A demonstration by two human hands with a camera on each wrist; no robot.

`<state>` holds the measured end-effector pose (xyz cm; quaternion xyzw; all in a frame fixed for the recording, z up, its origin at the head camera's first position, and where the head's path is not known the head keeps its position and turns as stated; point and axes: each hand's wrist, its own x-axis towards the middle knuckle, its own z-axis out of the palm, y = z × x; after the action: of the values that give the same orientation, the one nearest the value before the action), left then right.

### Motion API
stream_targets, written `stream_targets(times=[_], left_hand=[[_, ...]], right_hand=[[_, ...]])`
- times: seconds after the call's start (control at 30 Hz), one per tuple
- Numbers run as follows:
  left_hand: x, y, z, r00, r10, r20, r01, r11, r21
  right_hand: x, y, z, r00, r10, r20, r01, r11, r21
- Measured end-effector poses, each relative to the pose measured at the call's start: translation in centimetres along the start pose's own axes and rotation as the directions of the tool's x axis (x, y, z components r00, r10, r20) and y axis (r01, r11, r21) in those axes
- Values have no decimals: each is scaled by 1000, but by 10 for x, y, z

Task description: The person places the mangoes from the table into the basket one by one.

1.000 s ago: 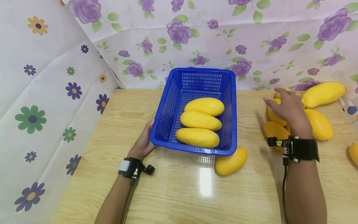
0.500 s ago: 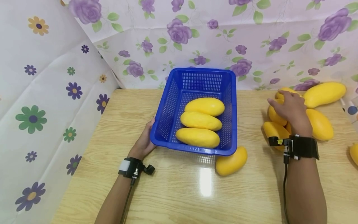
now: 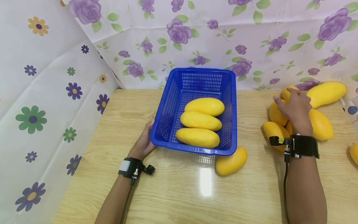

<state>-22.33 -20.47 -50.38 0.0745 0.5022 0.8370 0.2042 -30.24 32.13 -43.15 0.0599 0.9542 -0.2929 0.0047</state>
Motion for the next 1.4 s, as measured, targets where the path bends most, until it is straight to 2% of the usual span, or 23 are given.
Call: stream_targets(times=[0.17, 0.53, 0.97, 1.13, 1.4], left_hand=[[0, 0, 0, 1000, 0, -2, 0, 1000, 6], [0, 1, 0, 1000, 1, -3, -1, 1000, -2], [1, 2, -1, 1000, -2, 10, 2, 1000, 14], [1, 2, 0, 1000, 6, 5, -6, 1000, 11], [-1, 1, 1, 1000, 5, 2, -5, 1000, 9]], right_hand=[[4, 5, 3, 999, 24, -46, -22, 999, 44], [6, 16, 12, 995, 65, -71, -58, 993, 98], [11, 19, 11, 997, 54, -49, -51, 997, 60], [13, 20, 10, 996, 72, -47, -67, 993, 94], [15, 23, 6, 987, 150, -53, -137, 973, 188]])
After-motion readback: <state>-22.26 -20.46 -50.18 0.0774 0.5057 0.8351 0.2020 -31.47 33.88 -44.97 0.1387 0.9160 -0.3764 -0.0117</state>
